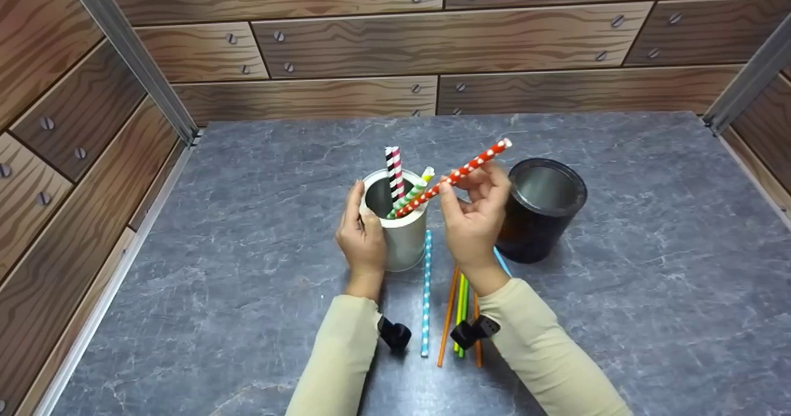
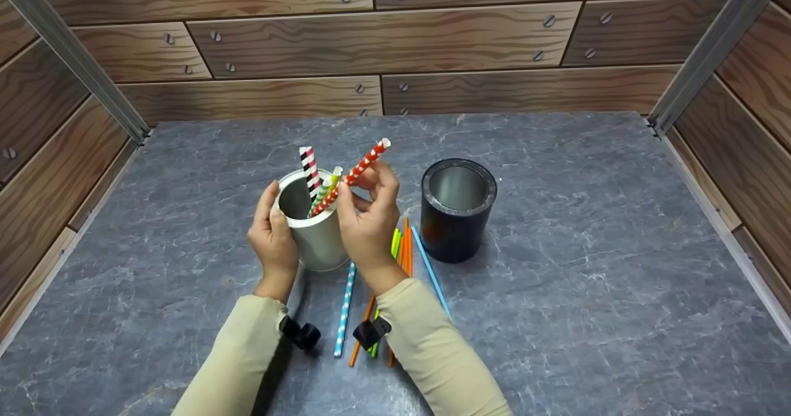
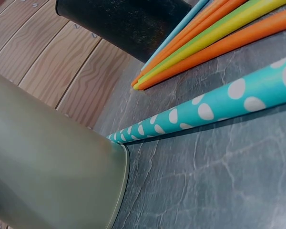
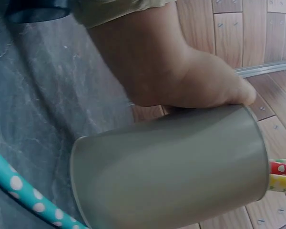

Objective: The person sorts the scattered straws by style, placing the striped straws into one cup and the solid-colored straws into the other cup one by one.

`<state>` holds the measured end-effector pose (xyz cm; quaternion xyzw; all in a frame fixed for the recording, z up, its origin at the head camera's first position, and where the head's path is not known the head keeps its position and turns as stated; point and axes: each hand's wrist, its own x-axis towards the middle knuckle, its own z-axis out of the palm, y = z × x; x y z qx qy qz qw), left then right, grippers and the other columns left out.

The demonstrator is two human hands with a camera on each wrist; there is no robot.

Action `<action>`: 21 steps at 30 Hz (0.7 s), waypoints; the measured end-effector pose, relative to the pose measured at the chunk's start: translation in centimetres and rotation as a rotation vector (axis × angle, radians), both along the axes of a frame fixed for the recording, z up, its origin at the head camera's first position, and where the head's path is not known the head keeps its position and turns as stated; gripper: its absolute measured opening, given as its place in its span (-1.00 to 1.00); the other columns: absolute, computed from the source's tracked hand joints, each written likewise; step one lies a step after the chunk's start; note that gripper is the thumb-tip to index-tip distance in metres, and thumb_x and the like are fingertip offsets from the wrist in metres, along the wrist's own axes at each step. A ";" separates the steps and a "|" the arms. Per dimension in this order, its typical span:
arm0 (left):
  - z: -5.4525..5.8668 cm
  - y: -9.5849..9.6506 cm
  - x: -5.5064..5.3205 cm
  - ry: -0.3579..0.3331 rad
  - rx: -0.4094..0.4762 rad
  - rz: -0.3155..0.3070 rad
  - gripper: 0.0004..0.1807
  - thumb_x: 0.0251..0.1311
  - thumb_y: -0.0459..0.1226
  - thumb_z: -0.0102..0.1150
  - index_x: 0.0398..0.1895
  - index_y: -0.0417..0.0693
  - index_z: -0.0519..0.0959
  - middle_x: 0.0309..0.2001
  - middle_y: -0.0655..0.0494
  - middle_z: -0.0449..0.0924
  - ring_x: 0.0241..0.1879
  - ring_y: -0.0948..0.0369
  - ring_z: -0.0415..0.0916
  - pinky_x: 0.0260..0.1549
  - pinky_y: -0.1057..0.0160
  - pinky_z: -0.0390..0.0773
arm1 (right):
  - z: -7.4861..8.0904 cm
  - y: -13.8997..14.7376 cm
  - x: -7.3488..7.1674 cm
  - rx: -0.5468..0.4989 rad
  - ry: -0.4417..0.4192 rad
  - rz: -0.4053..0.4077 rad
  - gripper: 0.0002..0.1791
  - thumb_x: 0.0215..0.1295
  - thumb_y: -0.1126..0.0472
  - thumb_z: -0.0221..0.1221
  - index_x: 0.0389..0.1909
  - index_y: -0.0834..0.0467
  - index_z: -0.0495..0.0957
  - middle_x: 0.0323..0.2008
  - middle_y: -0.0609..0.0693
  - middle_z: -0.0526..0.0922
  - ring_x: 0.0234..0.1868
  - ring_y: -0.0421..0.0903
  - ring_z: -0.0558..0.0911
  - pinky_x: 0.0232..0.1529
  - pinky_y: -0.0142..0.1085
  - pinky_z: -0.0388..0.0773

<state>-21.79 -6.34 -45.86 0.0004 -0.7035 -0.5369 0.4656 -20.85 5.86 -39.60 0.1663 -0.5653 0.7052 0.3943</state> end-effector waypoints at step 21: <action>0.0 0.1 0.1 -0.006 0.014 -0.009 -0.50 0.03 -0.32 -0.16 0.07 -0.32 0.50 0.04 -0.17 0.55 0.08 0.01 0.48 0.07 0.20 0.46 | -2.6 -1.1 0.2 0.157 -0.121 0.029 -0.50 0.12 0.50 0.14 0.07 0.41 0.18 -0.25 0.20 0.48 -0.20 -0.22 0.57 -0.23 -0.36 0.61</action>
